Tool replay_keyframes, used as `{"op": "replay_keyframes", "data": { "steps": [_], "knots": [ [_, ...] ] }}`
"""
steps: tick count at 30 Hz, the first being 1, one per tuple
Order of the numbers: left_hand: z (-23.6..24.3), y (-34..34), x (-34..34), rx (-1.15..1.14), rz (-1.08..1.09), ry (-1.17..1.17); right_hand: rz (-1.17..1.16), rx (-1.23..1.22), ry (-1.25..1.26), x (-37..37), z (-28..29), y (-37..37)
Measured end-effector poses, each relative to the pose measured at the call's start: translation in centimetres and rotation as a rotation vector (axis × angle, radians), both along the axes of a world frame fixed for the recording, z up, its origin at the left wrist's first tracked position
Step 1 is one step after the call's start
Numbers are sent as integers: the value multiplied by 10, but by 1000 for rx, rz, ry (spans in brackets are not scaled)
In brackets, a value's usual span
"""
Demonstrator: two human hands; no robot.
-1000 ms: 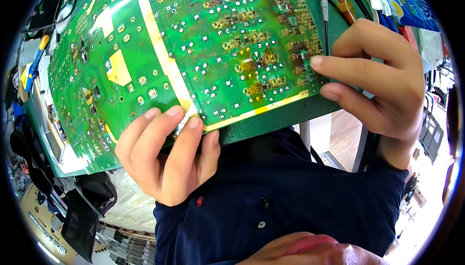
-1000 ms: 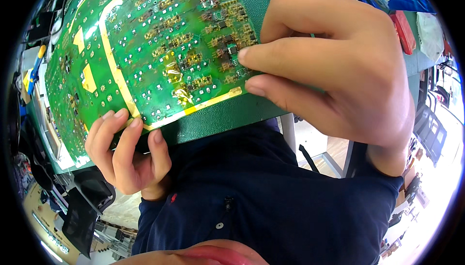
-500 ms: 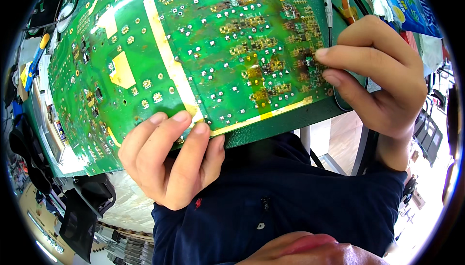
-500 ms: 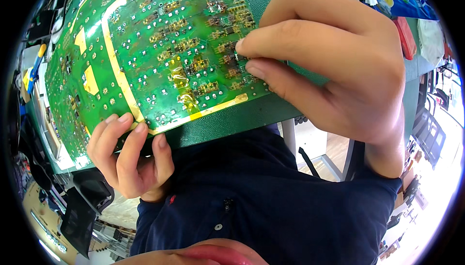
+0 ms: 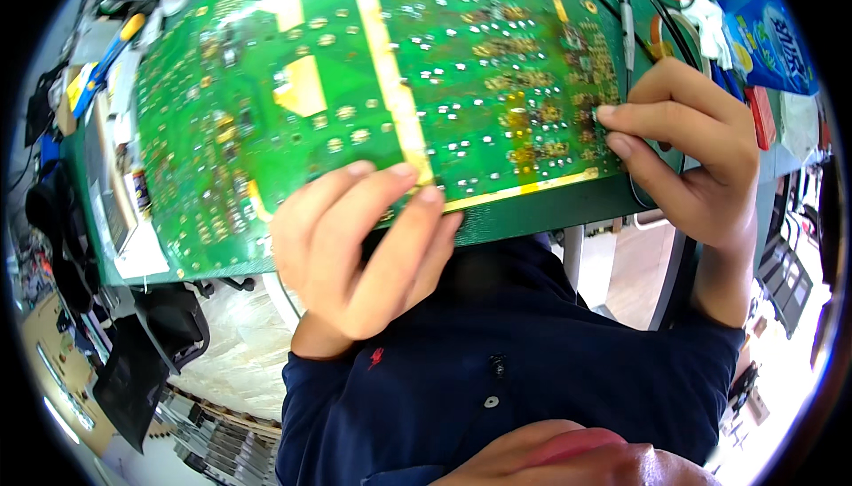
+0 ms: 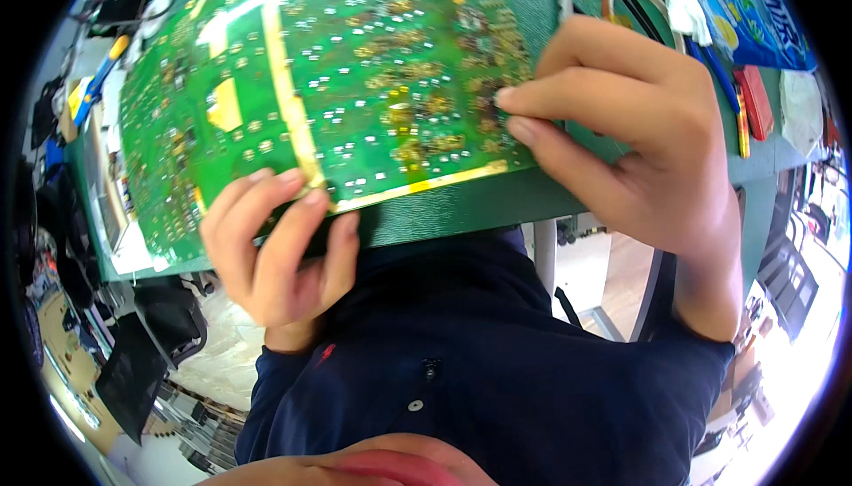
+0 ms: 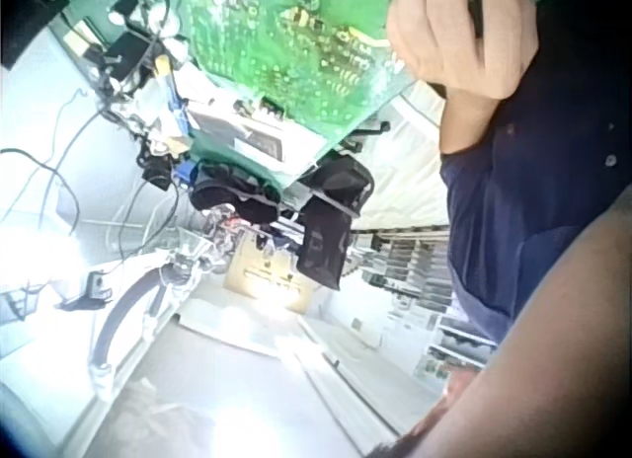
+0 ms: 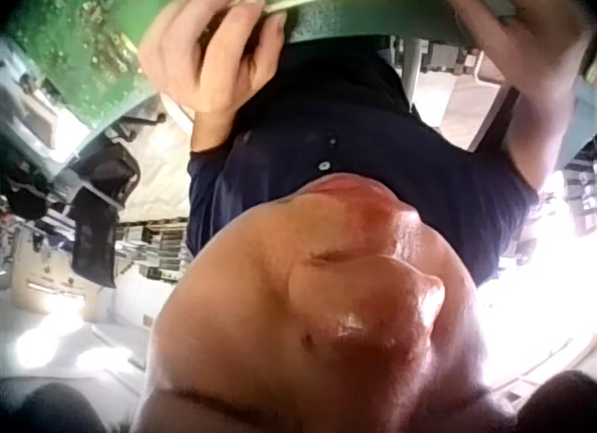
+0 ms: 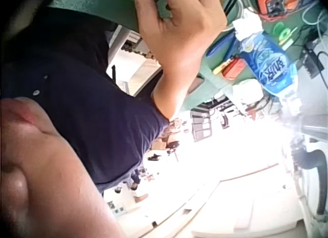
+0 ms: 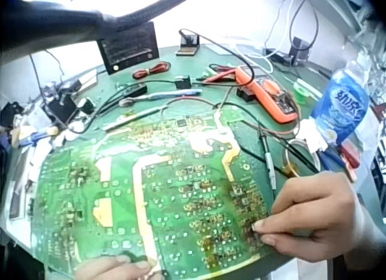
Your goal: The person flips over a large circuit board, applies liquid from a tube to several points, uses a heat gun while probing components, and then uses a soldering iron with a copper braid on the board.
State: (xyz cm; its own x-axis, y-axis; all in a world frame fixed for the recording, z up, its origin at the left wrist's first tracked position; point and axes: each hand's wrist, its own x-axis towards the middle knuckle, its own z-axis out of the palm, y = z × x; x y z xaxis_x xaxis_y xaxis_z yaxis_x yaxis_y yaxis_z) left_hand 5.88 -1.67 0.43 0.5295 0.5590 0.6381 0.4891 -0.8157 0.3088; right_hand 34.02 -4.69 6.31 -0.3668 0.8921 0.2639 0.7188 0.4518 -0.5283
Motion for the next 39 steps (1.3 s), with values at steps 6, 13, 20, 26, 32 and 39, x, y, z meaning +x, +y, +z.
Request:
{"op": "replay_keyframes", "data": {
  "steps": [6, 13, 20, 26, 32, 39],
  "knots": [
    [-4, 4, 2, 97, 3, -109, -211, -122, -41, -1, 16, -2],
    [0, -5, 2, 117, 120, -144, -81, -163, -22, 9, 7, -8],
    [7, -2, -9, 80, 77, -166, -36, -90, 50, 2, 0, -13],
    [9, -5, -10, 79, 83, -140, -23, -32, 108, 3, -12, -20],
    [-2, -7, -13, 124, 124, -146, 4, -7, 136, 9, -10, -8],
    [-1, -7, -7, 120, 124, -133, -277, -59, 254, 17, -22, -5]
  ]
}}
